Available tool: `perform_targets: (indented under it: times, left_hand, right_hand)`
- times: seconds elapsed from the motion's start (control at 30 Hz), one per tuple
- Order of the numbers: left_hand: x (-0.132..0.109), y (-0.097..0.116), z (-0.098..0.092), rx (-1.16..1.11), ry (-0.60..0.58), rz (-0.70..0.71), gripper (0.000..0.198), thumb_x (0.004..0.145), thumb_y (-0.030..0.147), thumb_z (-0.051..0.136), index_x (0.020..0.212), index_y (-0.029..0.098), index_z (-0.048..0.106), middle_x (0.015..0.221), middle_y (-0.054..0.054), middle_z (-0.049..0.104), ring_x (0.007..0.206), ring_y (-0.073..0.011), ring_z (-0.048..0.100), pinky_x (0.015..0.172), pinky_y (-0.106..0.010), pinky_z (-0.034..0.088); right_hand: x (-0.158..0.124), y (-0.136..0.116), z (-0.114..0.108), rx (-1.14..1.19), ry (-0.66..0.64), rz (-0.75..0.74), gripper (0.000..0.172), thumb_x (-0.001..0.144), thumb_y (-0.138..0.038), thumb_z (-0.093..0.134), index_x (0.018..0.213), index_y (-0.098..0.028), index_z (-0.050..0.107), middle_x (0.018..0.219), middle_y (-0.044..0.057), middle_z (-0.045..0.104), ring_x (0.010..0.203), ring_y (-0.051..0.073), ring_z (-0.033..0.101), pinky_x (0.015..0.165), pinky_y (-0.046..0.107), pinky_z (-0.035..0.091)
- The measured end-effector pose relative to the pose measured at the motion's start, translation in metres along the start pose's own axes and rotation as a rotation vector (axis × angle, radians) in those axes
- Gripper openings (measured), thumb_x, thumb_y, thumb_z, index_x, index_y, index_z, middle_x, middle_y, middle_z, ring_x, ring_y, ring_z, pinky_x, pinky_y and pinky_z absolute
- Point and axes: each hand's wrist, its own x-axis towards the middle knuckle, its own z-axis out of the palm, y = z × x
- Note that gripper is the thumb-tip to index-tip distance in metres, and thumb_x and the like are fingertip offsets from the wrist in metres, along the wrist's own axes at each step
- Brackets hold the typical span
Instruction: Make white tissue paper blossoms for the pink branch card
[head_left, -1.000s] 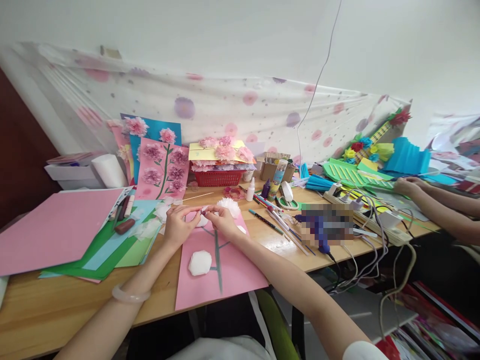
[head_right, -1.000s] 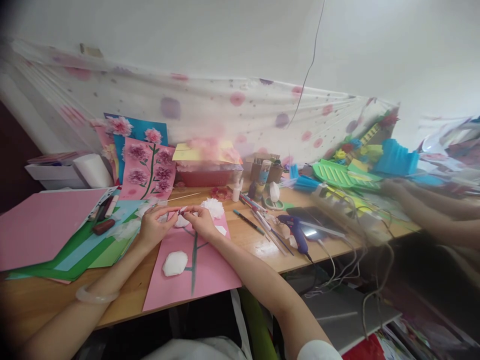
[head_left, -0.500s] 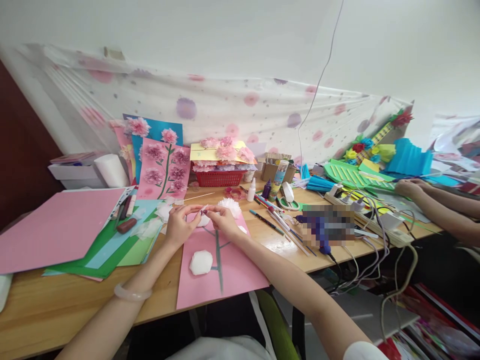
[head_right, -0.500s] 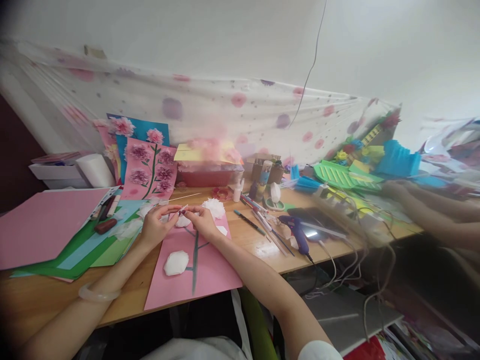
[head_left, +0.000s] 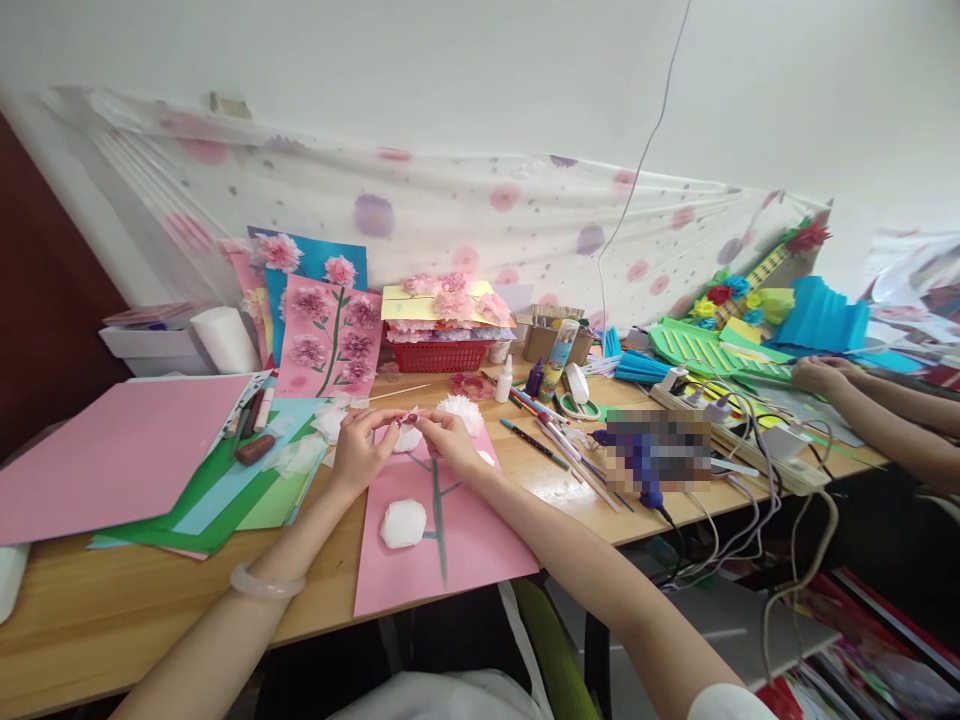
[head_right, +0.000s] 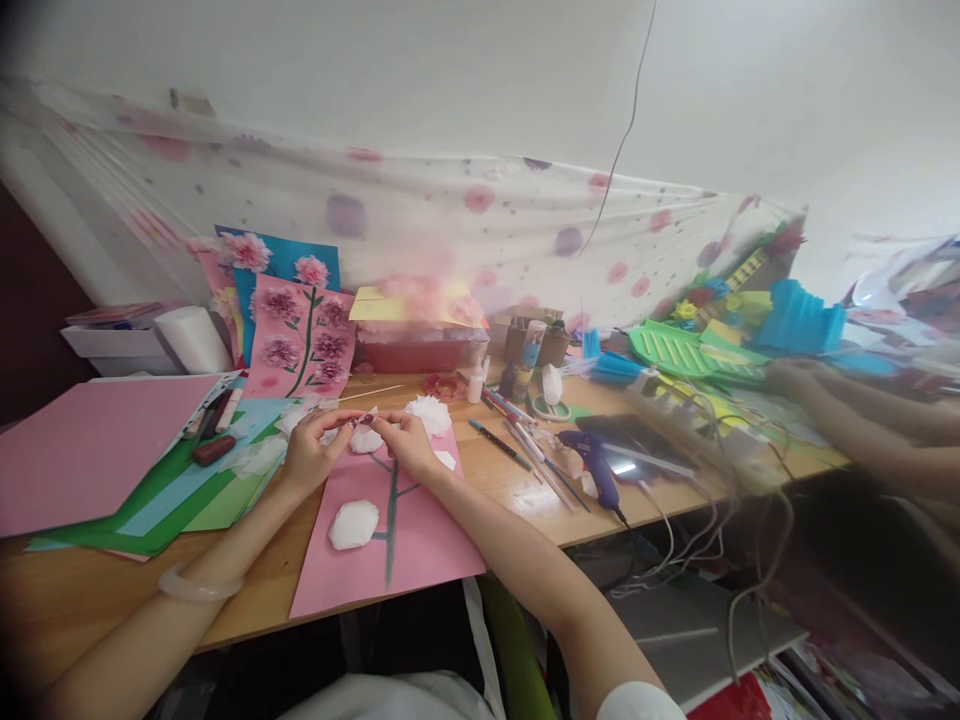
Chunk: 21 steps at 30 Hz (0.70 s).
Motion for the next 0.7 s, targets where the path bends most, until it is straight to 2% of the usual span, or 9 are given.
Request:
perform_targets:
  times: [0.27, 0.5, 0.7]
  left_hand:
    - [0.0000, 0.0023, -0.0012, 0.009, 0.003, 0.033, 0.022, 0.078, 0.025, 0.050, 0.083, 0.020, 0.071, 0.085, -0.004, 0.074, 0.083, -0.0215, 0.065, 0.084, -0.039, 0.048]
    - [-0.0011, 0.0004, 0.0011, -0.082, -0.031, -0.059, 0.020, 0.075, 0.030, 0.057, 0.086, 0.019, 0.070, 0.090, -0.005, 0.073, 0.082, -0.0199, 0.067, 0.081, -0.035, 0.051]
    - [0.0008, -0.0005, 0.0024, -0.033, -0.023, -0.086, 0.023, 0.075, 0.032, 0.052, 0.079, 0.019, 0.071, 0.082, -0.005, 0.074, 0.077, -0.0203, 0.067, 0.081, -0.036, 0.051]
  right_hand:
    - [0.0011, 0.0014, 0.0006, 0.002, 0.006, 0.000, 0.036, 0.069, -0.049, 0.063, 0.080, -0.015, 0.060, 0.043, -0.011, 0.031, 0.036, 0.005, 0.022, 0.039, 0.022, 0.016]
    - [0.0000, -0.0002, 0.0003, -0.016, 0.012, -0.019, 0.033, 0.066, -0.047, 0.065, 0.075, -0.016, 0.058, 0.050, -0.009, 0.039, 0.038, 0.004, 0.029, 0.039, 0.021, 0.020]
    - [-0.0019, -0.0032, 0.0015, -0.048, 0.016, -0.026, 0.030, 0.065, -0.045, 0.067, 0.073, -0.017, 0.058, 0.052, -0.008, 0.040, 0.041, 0.005, 0.031, 0.039, 0.021, 0.022]
